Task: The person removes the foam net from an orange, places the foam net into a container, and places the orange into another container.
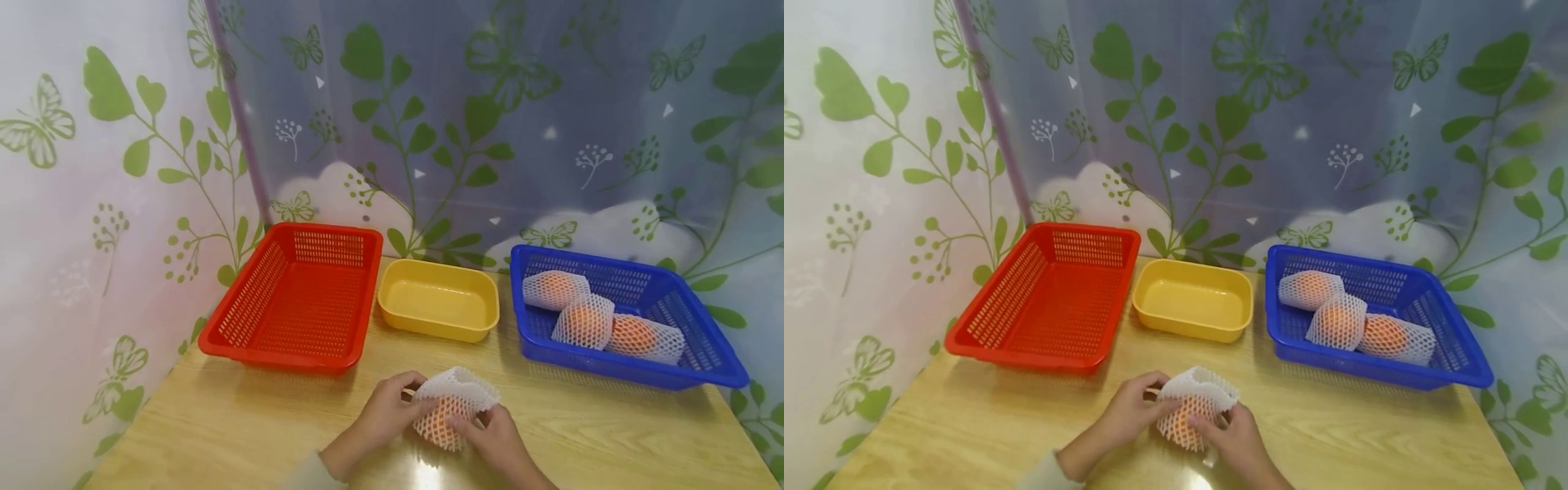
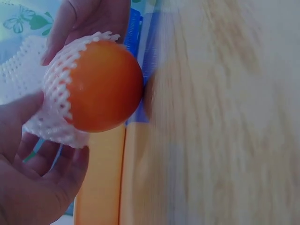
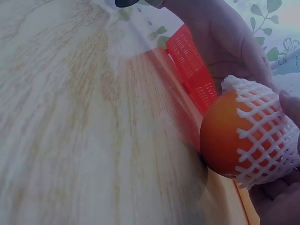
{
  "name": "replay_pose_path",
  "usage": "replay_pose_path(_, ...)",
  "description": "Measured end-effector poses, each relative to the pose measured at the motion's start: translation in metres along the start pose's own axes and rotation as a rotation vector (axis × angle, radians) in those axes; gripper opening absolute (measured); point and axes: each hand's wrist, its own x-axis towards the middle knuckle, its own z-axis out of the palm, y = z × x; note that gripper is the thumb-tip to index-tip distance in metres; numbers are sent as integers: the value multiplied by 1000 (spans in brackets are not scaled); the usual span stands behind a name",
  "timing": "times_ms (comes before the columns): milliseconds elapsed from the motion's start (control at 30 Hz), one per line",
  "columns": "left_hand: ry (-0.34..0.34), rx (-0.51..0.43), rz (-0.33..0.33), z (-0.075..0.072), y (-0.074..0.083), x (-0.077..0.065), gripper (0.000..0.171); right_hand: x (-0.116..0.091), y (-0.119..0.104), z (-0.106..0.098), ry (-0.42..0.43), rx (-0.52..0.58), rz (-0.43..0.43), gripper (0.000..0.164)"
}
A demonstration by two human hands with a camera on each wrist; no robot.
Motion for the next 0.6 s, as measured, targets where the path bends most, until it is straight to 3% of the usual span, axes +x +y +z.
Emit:
replay_pose_path(167,-90,34,-9,-8,1,1,38,0,0,0,10,0,-54,30)
replay_pose_path(367,-181,107,18,-12,1,1,55,1,-4,0,54,-35,-28,25)
replay_pose_path(600,-213,155,62,-7,-1,0,58,4,-6,2,148,-35,-19,19)
